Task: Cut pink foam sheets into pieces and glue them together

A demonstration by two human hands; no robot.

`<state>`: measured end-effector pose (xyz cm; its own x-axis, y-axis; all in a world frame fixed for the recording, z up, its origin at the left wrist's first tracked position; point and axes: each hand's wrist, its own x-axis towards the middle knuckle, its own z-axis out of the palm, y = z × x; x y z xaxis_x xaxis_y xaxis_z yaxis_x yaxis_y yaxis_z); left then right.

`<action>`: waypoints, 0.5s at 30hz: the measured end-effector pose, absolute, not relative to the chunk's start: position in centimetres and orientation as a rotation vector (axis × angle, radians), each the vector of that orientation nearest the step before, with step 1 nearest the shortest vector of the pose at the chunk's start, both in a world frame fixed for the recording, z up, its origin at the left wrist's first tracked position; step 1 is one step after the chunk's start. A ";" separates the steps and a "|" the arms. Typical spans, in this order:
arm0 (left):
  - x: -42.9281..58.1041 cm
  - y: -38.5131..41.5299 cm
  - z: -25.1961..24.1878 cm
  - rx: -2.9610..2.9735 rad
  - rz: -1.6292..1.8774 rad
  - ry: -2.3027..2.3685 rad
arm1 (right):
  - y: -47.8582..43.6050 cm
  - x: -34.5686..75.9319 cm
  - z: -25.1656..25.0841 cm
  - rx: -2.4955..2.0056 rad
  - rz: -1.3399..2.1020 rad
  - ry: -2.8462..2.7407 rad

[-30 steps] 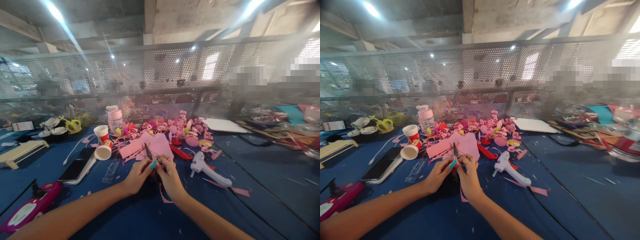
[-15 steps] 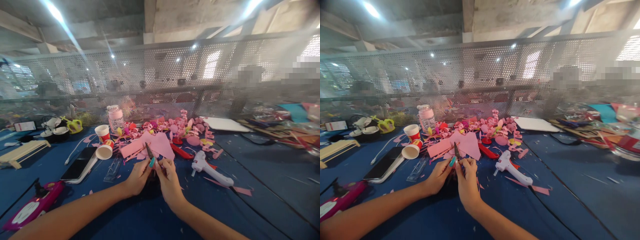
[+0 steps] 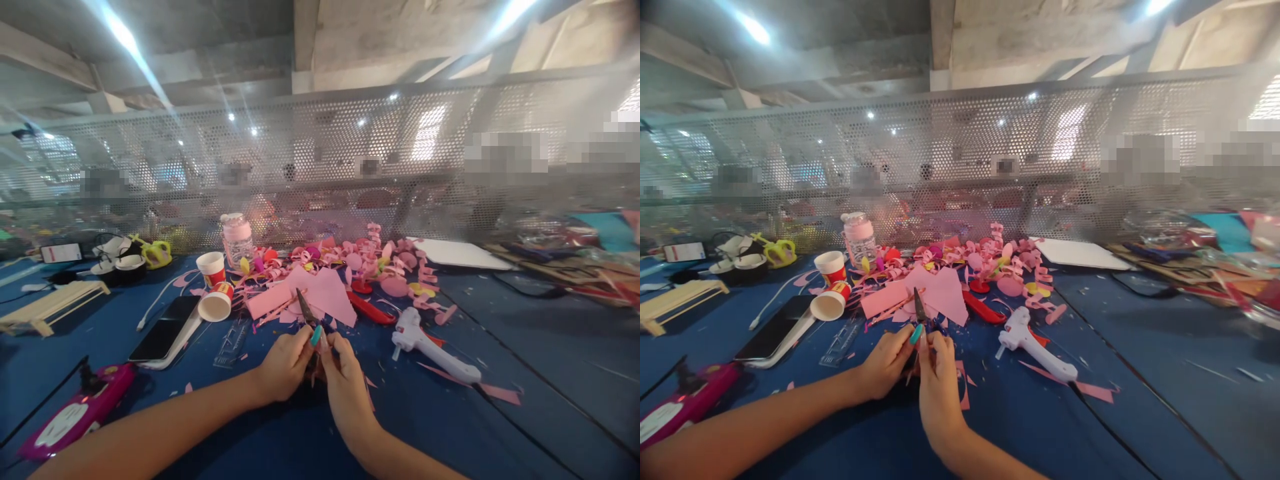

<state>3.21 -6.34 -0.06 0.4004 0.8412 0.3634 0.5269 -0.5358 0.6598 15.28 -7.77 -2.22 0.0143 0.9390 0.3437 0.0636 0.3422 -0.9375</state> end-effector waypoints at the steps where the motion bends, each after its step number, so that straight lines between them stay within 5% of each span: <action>1: 3.2 -6.3 -0.1 2.211 0.958 1.172 | -7.7 15.3 -2.2 -1.013 0.913 -1.363; 15: 3.2 -5.0 -0.3 1.959 1.066 1.280 | -4.5 15.2 -1.9 -0.974 1.059 -1.366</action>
<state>3.18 -5.04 -0.35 0.2274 0.9222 0.3129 0.4745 -0.3855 0.7914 15.21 -4.54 -1.94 -0.0634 0.9626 0.2634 -0.0153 0.2629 -0.9647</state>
